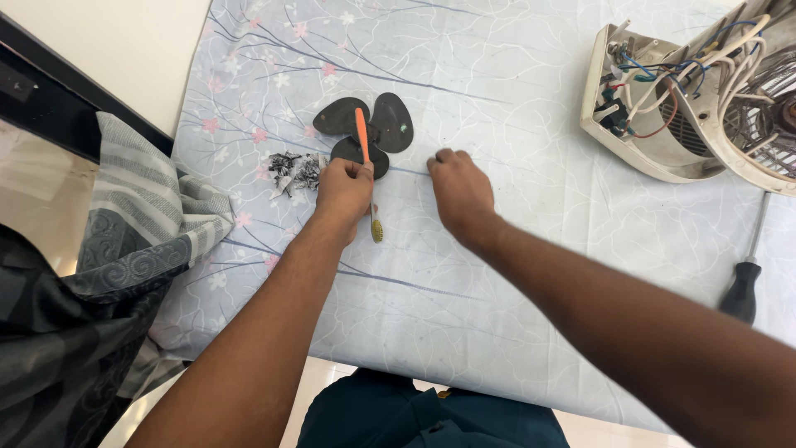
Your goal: The person unscrews and removes the front cover of a small white fan heater, lifts off the rear grille, removes the fan blades and internal motor parts, and lays the screws and small components on the bed. They then gather and sort the loose screws and use a brush to clean dust from the fan's interior.
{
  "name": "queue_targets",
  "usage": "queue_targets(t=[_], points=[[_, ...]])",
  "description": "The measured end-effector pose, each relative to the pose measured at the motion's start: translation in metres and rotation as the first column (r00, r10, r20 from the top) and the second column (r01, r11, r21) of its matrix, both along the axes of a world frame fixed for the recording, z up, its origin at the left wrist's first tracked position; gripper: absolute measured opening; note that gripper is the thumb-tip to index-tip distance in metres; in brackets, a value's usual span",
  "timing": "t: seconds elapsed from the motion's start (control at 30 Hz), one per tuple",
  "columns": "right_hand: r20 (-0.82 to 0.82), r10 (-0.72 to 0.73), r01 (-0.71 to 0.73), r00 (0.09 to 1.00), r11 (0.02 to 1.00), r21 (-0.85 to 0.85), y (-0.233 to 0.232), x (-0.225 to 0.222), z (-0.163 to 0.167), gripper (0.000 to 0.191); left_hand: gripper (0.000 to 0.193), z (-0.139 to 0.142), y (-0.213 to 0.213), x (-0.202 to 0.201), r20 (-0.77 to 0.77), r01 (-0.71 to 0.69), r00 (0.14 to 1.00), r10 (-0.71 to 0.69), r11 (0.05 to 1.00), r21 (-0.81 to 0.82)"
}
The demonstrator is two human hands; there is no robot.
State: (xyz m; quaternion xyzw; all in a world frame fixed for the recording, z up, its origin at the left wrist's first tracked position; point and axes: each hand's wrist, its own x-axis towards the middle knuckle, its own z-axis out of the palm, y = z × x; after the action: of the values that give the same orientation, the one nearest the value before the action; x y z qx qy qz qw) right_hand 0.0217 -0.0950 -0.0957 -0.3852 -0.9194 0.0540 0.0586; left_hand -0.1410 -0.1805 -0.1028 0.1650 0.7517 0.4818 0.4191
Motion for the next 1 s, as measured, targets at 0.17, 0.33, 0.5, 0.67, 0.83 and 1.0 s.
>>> queue_targets(t=[0.17,0.33,0.5,0.67,0.83,1.0], points=[[-0.060,-0.016,0.010,0.998,0.996,-0.088,-0.039,-0.002,-0.006,0.035,0.023,-0.003,-0.001,-0.003,0.026,0.001,1.000,0.000,1.000,-0.019],[-0.282,0.054,-0.085,0.958,0.991,-0.101,-0.059,-0.006,-0.014,0.040,0.020,-0.007,-0.002,-0.005,-0.012,0.051,0.999,-0.051,0.999,-0.013],[-0.605,-0.255,-0.071,0.754,0.885,-0.461,-0.051,0.009,-0.009,0.059,0.018,-0.011,-0.010,-0.008,-0.081,0.070,0.994,-0.070,0.998,-0.007],[-0.387,-0.698,0.081,0.602,0.536,-0.840,-0.046,0.013,-0.008,0.040,0.016,-0.013,-0.017,-0.009,-0.060,0.064,0.996,-0.069,0.995,-0.072],[-0.360,-0.794,-0.094,0.490,0.363,-0.927,-0.042,0.016,-0.007,0.041,0.014,-0.010,-0.021,-0.006,-0.167,0.062,0.983,-0.072,0.996,-0.065],[-0.318,-0.839,0.012,0.441,0.360,-0.933,-0.049,0.040,0.001,0.038,0.019,0.002,-0.019,0.017,-0.276,0.105,0.953,-0.126,0.991,-0.088]])
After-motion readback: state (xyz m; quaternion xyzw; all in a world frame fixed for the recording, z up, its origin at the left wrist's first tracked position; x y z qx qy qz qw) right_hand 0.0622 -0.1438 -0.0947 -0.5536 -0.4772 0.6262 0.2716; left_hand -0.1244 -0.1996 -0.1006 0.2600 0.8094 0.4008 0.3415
